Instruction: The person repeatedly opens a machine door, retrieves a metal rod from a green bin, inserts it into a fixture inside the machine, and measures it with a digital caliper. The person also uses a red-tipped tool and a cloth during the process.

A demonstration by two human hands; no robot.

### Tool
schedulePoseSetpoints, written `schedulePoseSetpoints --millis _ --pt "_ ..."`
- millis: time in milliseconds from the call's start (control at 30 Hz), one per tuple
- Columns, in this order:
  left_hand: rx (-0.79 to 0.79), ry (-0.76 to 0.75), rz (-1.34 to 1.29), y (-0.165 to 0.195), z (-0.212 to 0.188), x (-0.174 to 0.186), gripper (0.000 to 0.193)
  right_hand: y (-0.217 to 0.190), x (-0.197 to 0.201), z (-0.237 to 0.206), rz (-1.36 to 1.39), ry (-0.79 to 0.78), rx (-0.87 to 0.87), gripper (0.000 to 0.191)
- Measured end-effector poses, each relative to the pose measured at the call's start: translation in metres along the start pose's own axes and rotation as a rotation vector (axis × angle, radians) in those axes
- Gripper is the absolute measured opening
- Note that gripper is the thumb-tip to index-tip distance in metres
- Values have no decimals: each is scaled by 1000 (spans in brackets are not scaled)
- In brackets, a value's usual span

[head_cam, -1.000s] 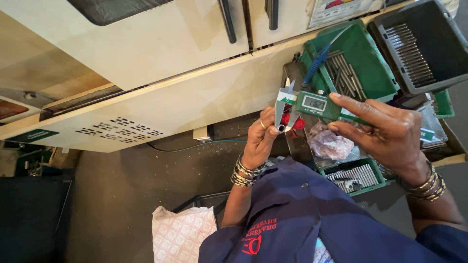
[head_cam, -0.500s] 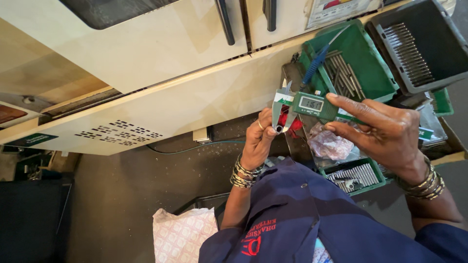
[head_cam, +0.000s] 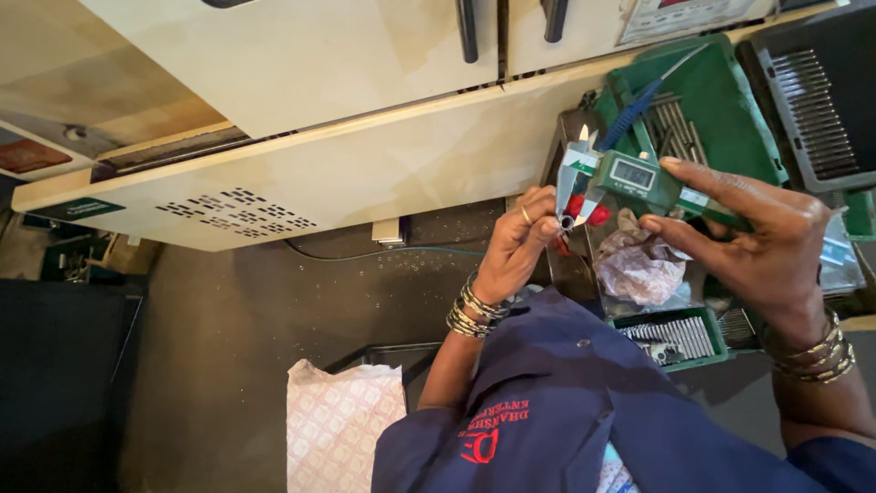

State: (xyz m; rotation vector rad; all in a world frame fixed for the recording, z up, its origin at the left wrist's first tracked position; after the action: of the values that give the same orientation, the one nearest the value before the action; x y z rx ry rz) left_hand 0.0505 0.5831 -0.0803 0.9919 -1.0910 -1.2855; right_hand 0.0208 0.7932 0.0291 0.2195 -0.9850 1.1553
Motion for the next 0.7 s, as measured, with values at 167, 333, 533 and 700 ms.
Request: schedulePoseSetpoints --millis 167,333,533,700 --pt "-84 -20 -55 4 -3 0 40 2 -3 0 -41 -25 17 56" --pt "34 -10 -64 -11 -2 0 37 -8 3 6 148 61 94 50" --pt "-33 -41 -147 -12 -2 0 44 -4 1 6 15 -85 -58 56" --pt "30 -51 -216 -17 -2 -1 48 -3 -1 1 106 -30 -30 54"
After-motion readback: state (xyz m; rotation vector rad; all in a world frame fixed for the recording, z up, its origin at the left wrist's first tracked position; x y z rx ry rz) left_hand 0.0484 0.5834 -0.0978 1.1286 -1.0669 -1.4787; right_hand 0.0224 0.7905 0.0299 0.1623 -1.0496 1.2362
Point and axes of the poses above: each hand's wrist, its own z-axis towards the middle knuckle, its own x-axis out of the back of the hand, y = z × x, the point moved 7 cm from there along z, towards the middle knuckle, and after that the axes turned 15 degrees about x, right-handed, at the moved point
